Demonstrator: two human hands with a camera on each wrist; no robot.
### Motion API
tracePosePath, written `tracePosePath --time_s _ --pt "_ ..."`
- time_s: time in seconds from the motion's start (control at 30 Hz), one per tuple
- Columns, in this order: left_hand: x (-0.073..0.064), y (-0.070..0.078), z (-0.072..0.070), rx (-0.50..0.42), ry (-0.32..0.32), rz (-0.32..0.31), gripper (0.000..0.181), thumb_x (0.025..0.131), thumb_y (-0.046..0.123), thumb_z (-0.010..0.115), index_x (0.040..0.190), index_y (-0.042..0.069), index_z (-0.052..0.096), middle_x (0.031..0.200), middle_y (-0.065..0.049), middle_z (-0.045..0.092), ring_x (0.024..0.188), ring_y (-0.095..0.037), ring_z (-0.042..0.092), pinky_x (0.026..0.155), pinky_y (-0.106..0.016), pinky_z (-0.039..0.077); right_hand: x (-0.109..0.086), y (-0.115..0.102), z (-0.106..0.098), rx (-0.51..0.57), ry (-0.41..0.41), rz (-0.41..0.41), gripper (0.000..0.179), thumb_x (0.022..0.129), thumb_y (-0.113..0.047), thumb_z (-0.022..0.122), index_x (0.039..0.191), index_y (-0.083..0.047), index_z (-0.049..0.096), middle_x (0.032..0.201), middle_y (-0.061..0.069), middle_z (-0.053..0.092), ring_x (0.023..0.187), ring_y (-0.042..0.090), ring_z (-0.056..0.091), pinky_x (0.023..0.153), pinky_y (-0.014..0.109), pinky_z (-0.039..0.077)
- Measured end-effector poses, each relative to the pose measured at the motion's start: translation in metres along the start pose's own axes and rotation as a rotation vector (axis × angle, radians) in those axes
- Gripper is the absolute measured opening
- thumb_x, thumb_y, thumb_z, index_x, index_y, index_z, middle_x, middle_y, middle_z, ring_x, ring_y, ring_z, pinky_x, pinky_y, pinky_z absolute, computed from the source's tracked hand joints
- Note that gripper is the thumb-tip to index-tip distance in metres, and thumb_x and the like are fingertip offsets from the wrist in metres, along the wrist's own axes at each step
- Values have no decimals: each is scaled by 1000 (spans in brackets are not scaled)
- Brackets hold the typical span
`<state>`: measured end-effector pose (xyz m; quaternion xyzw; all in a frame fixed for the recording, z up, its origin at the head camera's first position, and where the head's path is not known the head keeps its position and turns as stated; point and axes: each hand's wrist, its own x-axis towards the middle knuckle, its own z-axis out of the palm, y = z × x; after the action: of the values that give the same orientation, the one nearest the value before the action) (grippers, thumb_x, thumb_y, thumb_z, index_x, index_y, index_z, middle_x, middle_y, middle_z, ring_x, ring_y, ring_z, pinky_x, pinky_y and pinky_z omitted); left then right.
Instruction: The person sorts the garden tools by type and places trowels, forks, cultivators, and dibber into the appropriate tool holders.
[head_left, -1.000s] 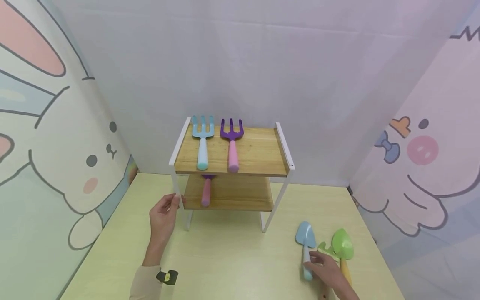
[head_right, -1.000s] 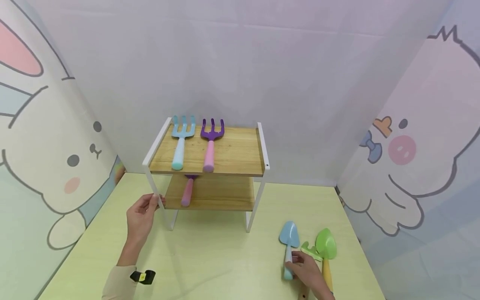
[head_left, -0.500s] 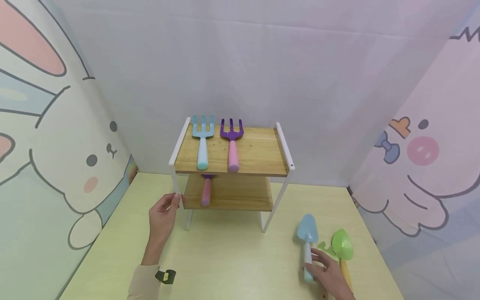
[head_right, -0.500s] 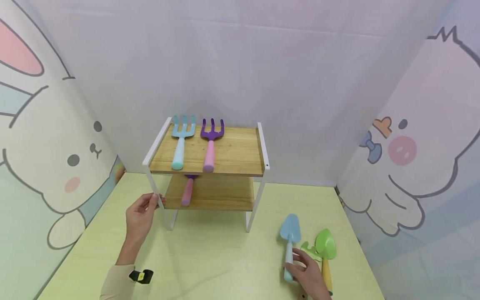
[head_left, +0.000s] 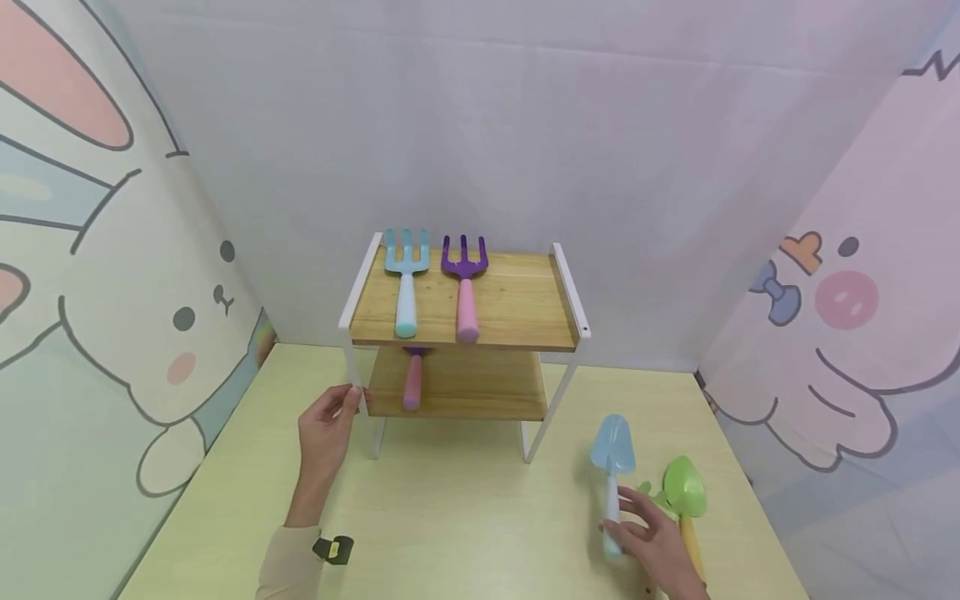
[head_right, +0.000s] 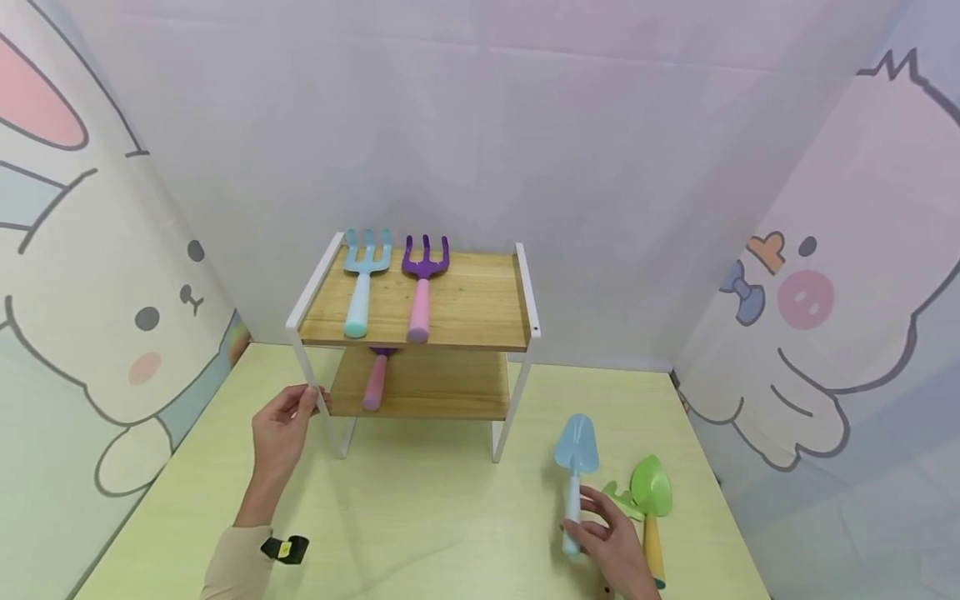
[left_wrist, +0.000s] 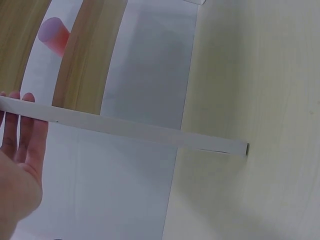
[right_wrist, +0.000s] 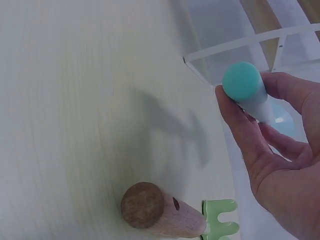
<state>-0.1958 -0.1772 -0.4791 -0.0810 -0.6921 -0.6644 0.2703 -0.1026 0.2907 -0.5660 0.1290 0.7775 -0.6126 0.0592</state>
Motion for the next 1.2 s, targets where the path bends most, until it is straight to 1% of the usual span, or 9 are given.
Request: tracePosePath --time_s 0.13,0.27,0.57,0.63,0.73,0.9,1.07,1.13,1.2 --pt "0 -1 1 0 9 -7 11 91 -2 59 93 -12 64 89 -31 64 82 -21 67 70 -21 52 0 -3 3 -36 -2 28 62 78 -20 78 132 -17 49 126 15 55 92 23 68 72 33 55" --pt "1 -1 2 16 11 -17 12 92 1 59 93 -11 64 88 -30 65 82 -23 67 70 -22 52 -2 -5 5 -21 -2 31 63 76 -20 80 131 -20 49 127 12 55 93 24 67 73 33 55" --pt "1 0 4 54 18 -48 17 93 7 59 92 -10 64 89 -28 66 84 -26 66 72 -23 53 -11 -20 14 -33 18 -27 64 75 -20 81 131 -23 49 126 10 55 93 23 66 73 32 55" --pt "1 0 4 59 15 -47 18 93 7 59 92 -10 64 89 -28 66 84 -27 66 73 -22 53 -14 -23 15 -11 8 -57 63 76 -18 80 131 -22 49 126 10 54 93 24 66 73 33 55" --pt "1 0 3 77 20 -47 17 93 7 60 92 -10 64 88 -27 67 83 -23 67 73 -21 52 -17 -28 18 22 -17 -92 63 76 -18 80 131 -21 49 126 10 54 94 26 66 72 35 56" --pt "0 -1 3 82 25 -53 18 93 8 60 92 -9 64 87 -26 67 82 -20 67 73 -21 52 -22 -35 22 68 -65 -108 62 76 -15 79 130 -22 50 126 8 53 96 26 66 72 36 56" --pt "0 -1 4 76 31 -73 18 93 8 60 92 -9 64 88 -25 67 85 -18 67 74 -18 51 -28 -43 28 81 -118 -133 62 77 -14 78 131 -20 49 128 9 51 99 28 65 73 39 56" --pt "0 -1 4 82 40 -81 17 93 8 60 92 -8 65 89 -25 68 85 -16 67 74 -17 50 -29 -47 30 52 -133 -113 61 78 -17 78 131 -24 49 129 7 50 100 29 64 74 38 55" --pt "-1 -1 5 82 49 -84 16 93 7 59 92 -8 65 89 -25 67 85 -15 67 74 -16 50 -30 -51 32 48 -150 -125 62 77 -17 79 131 -25 49 128 7 50 99 29 64 73 38 56"
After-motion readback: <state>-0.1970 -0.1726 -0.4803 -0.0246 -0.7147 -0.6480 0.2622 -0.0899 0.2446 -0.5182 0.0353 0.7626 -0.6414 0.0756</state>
